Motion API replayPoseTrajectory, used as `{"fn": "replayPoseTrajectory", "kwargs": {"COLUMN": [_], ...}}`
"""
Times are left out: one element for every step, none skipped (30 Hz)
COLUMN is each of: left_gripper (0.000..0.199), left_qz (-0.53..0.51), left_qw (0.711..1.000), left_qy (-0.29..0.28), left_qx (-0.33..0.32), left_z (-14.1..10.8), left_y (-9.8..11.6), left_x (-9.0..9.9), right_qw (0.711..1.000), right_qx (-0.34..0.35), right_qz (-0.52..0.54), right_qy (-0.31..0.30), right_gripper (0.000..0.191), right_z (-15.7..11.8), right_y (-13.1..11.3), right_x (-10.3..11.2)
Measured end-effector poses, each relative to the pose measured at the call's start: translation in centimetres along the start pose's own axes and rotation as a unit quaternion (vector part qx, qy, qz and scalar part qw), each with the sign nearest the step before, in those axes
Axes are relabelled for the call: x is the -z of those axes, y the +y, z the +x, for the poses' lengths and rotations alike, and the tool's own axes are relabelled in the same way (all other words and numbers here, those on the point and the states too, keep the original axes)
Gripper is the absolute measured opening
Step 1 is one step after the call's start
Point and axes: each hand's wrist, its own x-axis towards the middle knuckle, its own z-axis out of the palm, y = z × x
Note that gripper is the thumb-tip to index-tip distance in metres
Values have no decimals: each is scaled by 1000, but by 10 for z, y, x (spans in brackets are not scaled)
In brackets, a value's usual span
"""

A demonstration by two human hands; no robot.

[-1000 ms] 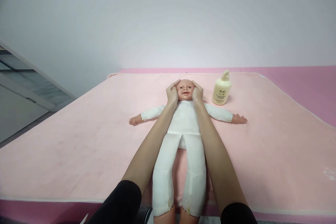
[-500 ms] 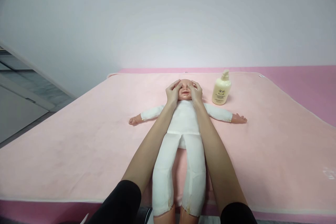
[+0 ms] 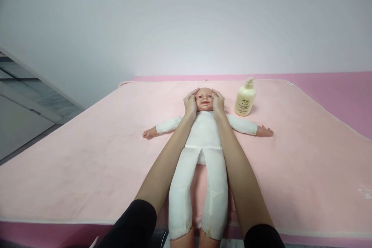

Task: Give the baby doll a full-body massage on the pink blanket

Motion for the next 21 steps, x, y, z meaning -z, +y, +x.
{"fn": "replayPoseTrajectory", "kwargs": {"left_gripper": [38,39,40,41,41,42,43,44,44,44,43,41,39,38,39,43,48,56,64,73,81], "left_qz": [2,3,5,7,10,14,19,24,28,31,36,42,52,67,85,104,122,140,155,169,181], "left_qw": [1000,1000,1000,1000,1000,1000,1000,999,999,998,996,995,992,990,986,982,978,974,969,965,960], "left_qy": [1,3,5,6,5,1,-9,-22,-38,-57,-76,-94,-110,-125,-139,-151,-162,-172,-182,-190,-197], "left_qx": [-2,-3,-4,-6,-8,-10,-14,-16,-17,-15,-13,-12,-12,-17,-24,-34,-44,-53,-62,-69,-76], "left_z": [0,0,1,2,2,3,4,5,5,5,5,4,2,1,-2,-4,-7,-9,-12,-14,-16], "left_y": [0,-1,-2,-4,-5,-7,-9,-11,-12,-13,-13,-12,-11,-10,-9,-8,-7,-6,-6,-6,-6], "left_x": [0,0,0,0,0,0,1,1,2,3,4,4,6,7,8,10,12,13,15,17,19], "right_qw": [1000,1000,1000,1000,1000,1000,1000,999,999,999,999,999,999,999,998,996,994,992,991,989,988], "right_qx": [-2,-4,-5,-6,-7,-9,-12,-16,-21,-24,-23,-20,-13,-3,9,21,32,41,49,53,57], "right_qz": [5,9,11,14,17,22,27,33,37,37,33,25,12,-4,-22,-41,-59,-76,-91,-103,-112], "right_qy": [-1,-3,-5,-7,-9,-9,-8,-5,1,8,17,28,40,53,64,74,82,87,91,93,93], "right_gripper": [30,33,36,40,43,45,46,45,44,42,39,36,33,30,27,25,24,24,24,24,24], "right_z": [0,0,0,0,0,0,0,1,1,2,2,2,2,1,0,-2,-4,-6,-8,-10,-12], "right_y": [0,1,1,2,3,4,5,6,7,8,9,10,10,10,10,9,8,7,6,5,4], "right_x": [0,1,1,2,2,3,3,4,4,5,6,6,7,7,7,7,7,8,8,8,8]}}
